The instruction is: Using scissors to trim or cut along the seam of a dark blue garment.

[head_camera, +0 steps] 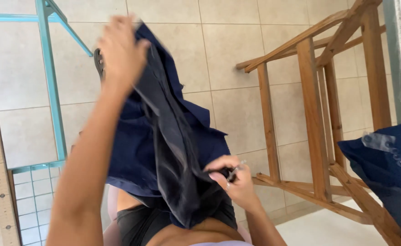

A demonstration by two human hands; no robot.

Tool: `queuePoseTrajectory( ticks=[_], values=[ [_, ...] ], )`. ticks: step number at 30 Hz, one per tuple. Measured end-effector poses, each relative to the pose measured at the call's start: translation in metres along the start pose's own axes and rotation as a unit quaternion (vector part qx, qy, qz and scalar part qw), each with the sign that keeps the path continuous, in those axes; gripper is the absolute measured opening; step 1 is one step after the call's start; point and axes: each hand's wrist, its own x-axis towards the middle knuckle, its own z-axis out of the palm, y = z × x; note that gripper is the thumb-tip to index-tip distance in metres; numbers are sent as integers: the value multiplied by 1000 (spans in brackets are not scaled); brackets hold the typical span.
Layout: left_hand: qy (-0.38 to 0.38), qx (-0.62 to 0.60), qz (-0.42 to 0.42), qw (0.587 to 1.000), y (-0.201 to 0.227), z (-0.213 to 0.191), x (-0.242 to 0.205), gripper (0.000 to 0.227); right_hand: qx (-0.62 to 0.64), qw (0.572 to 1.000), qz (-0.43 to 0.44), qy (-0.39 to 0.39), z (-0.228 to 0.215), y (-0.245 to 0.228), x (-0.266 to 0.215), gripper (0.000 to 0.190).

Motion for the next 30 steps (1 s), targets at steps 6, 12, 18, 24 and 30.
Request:
queuePoseTrajectory(
  ticks=[6, 12, 18, 24, 30],
  values=[
    [-81, -417, 36, 905, 94, -153, -164, 21, 7, 994, -7, 105, 17, 27, 3, 23],
    [-143, -406, -19, 903, 129, -161, -263, 70, 8, 997, -16, 81, 18, 24, 0, 33],
    [-121, -452, -12, 883, 96, -163, -261, 36, -49, 994, -29, 91, 18, 8, -8, 33],
    [-127, -198, 17, 972, 109, -170, -259, 35, -82, 994, -31, 67, 13, 0, -17, 35],
    [-118, -249, 23, 961, 121, -135, -262, 24, -92, 994, 8, 58, 14, -6, -26, 40]
  ],
)
